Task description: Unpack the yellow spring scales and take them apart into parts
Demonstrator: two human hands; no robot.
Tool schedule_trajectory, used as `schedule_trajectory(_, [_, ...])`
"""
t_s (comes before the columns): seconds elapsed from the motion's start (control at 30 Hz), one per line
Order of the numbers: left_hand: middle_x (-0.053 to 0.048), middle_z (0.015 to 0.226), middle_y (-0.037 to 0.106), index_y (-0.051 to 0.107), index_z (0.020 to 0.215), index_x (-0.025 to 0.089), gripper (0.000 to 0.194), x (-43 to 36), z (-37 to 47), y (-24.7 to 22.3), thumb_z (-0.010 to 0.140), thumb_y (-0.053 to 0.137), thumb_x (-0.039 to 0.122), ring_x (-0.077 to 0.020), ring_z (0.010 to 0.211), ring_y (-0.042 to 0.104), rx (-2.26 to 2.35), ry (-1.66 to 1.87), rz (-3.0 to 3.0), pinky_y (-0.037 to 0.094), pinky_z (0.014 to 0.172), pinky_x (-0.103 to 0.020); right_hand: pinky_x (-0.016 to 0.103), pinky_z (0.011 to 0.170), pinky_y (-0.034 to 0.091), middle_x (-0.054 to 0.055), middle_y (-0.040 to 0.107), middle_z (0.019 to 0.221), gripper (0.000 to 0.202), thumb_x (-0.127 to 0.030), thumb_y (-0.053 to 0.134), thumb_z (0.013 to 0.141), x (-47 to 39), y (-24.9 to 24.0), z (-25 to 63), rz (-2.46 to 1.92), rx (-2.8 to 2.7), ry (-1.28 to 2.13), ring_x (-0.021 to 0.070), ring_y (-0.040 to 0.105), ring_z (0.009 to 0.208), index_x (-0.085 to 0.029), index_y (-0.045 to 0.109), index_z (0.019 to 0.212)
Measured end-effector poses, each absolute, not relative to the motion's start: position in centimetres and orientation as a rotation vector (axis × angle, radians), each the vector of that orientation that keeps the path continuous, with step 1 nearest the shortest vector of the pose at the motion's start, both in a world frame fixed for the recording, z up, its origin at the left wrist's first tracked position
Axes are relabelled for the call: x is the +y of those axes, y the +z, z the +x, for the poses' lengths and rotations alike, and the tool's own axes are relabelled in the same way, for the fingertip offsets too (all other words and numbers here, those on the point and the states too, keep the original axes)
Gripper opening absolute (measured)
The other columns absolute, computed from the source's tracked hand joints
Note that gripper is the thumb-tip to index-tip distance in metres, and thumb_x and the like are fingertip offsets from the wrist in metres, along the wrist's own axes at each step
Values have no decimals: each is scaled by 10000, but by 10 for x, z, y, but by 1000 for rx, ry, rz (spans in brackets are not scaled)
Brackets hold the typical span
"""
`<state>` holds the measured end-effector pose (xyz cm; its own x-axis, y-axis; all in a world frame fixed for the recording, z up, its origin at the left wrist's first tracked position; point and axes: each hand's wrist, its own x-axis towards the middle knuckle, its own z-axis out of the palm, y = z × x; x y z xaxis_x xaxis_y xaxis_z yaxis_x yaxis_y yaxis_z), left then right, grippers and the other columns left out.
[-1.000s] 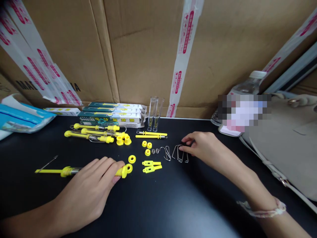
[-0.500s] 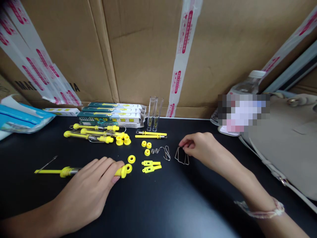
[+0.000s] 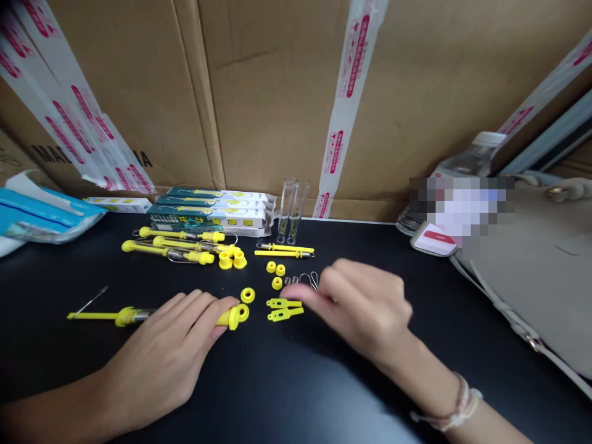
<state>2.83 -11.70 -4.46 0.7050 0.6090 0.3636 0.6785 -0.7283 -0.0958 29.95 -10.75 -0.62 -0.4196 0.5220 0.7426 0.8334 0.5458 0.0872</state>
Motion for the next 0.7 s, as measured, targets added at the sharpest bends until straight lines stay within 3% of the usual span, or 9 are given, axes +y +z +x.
schedule_trajectory(0.13, [-83,923,646,557,1235,100,316,-117,29,-44,971,386,76,-272,808,591,-1027,-449,-2698,428,722,-413,299,458,374,-35,672,558,337,-224,809,831,-130,3,281,-620,-2384,-850,100,542,456,-211,612,559])
schedule_trajectory(0.27, [-82,902,644,562,1220,91,306,-116,29,-42,968,389,77,-266,784,584,-1013,-457,-2702,427,704,-403,289,422,386,-87,699,583,294,-183,844,789,-134,7,276,-401,-2430,-963,82,592,468,-245,650,577])
schedule_trajectory(0.43, [-81,907,647,571,1203,101,298,-116,29,-42,965,392,83,-264,794,591,-1020,-478,-2701,432,712,-404,260,449,435,-97,689,598,327,-216,856,778,-133,3,275,-346,-2342,-931,71,603,511,-238,610,563])
schedule_trajectory(0.6, [-86,925,656,570,1214,106,303,-117,29,-44,972,388,88,-274,806,596,-1025,-475,-2700,429,716,-410,269,421,421,-78,710,615,331,-332,778,865,-130,8,271,-323,-2335,-898,74,567,464,-239,634,581])
schedule_trajectory(0.7, [-87,922,654,565,1221,104,305,-117,28,-45,973,389,91,-276,806,597,-1022,-476,-2705,421,716,-409,265,410,417,-81,719,607,359,-320,755,887,-128,9,269,-318,-2344,-908,75,568,449,-245,625,561])
